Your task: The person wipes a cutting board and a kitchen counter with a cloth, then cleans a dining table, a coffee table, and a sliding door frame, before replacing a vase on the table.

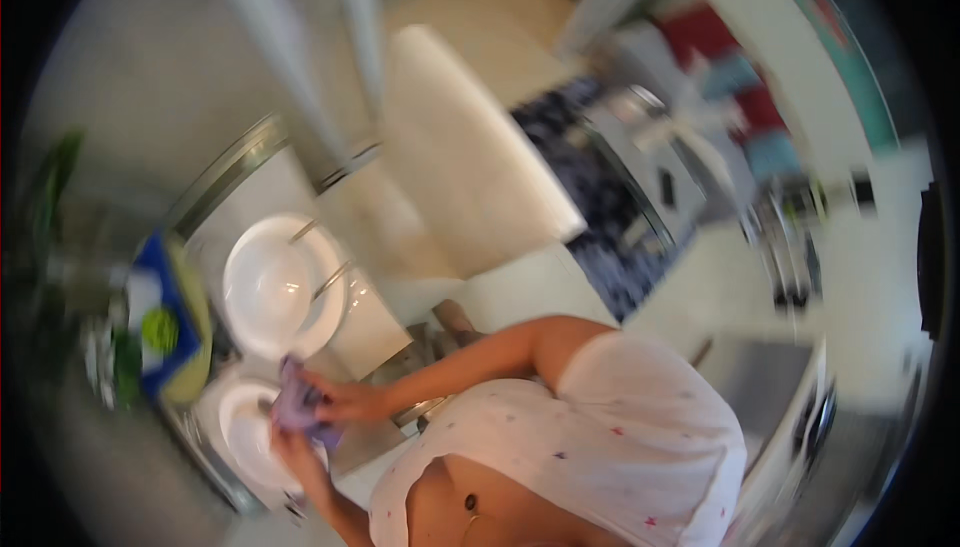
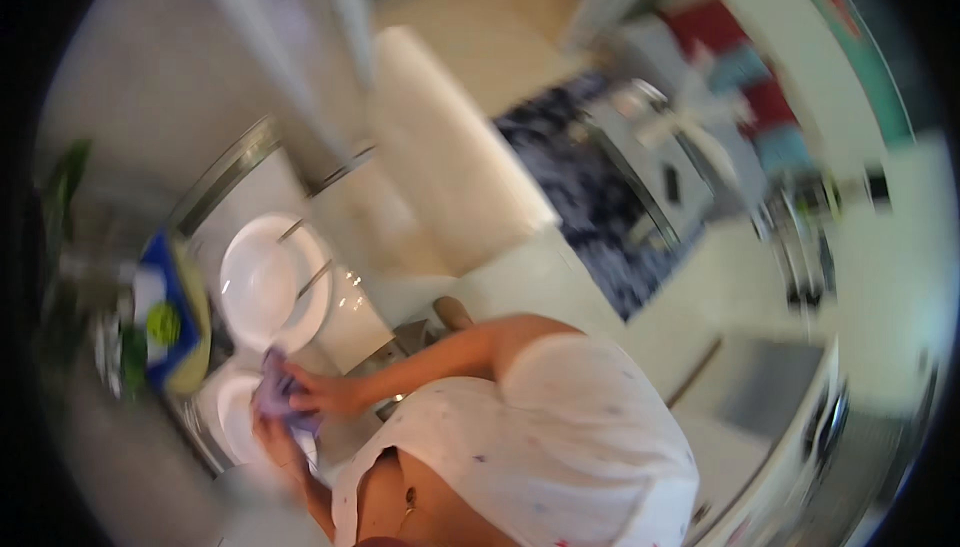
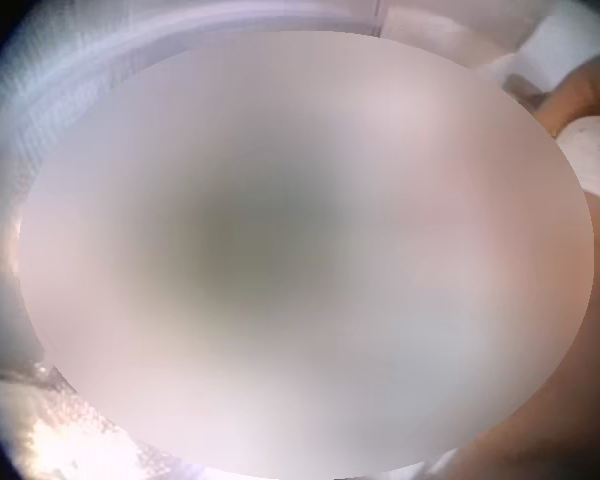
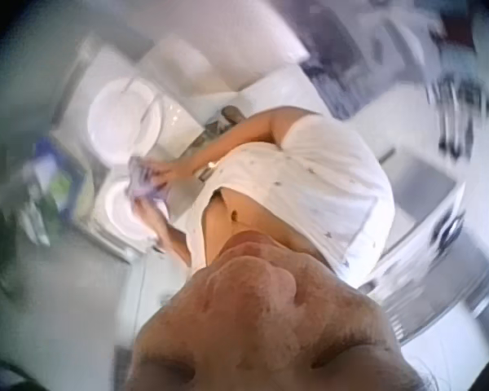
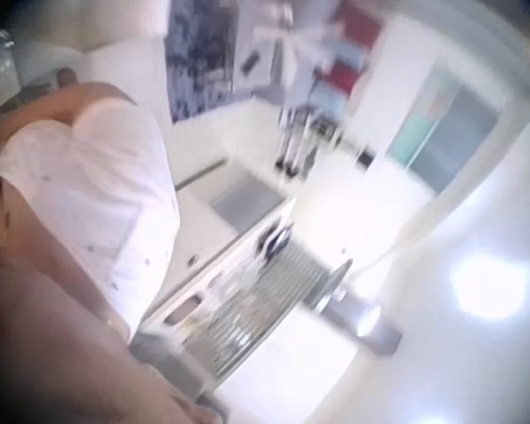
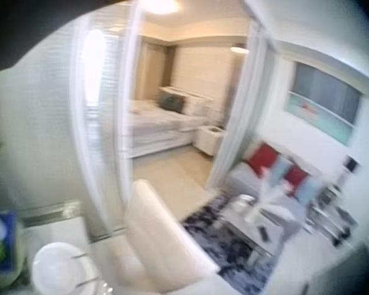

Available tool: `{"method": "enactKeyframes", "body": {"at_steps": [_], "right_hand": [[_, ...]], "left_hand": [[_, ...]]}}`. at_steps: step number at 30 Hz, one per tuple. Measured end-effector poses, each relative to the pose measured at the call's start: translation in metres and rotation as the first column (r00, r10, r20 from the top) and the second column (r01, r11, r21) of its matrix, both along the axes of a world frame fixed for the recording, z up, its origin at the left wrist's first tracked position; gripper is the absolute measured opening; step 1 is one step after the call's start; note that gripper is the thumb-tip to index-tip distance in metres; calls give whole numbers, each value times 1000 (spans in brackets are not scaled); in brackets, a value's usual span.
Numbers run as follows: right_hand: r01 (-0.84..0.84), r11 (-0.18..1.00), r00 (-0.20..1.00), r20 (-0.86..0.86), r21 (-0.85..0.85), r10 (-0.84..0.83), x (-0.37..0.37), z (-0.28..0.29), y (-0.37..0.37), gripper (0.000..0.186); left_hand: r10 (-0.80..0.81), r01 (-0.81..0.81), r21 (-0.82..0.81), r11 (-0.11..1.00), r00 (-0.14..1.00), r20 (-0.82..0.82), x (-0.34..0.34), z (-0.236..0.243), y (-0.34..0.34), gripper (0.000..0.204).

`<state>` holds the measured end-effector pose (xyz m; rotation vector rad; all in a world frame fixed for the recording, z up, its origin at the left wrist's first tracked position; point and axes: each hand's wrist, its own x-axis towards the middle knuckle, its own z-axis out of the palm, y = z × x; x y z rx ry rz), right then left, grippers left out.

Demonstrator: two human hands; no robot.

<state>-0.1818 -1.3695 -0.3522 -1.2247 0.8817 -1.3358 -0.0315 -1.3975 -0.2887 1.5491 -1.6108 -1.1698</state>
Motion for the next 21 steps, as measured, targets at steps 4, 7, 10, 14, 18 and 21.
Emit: {"method": "enactKeyframes", "body": {"at_steps": [4,7,10,14,18,21], "right_hand": [[-80,949,964,266,304,-4,-32,0,-7,59],[-136,910,948,-217,392,235,-45,19,-7,51],[-240,881,798,-435,407,418,-33,14,5,49],[-219,911,659,-636,351,403,-26,-15,28,46],[-37,943,646,-712,332,276,-22,-29,32,46],[59,938,696,-688,342,207,-13,-26,29,43]], "left_hand": [[-439,444,-96,891,896,70,-22,22,-32,32],[-175,175,18,984,983,59,31,29,-83,33],[189,-197,-222,955,980,-56,103,-10,-153,30],[381,-317,-412,854,921,81,161,-71,-259,37],[624,-565,-408,717,781,17,165,-107,-339,64],[706,-696,-371,614,695,-136,189,-126,-369,79]]}}
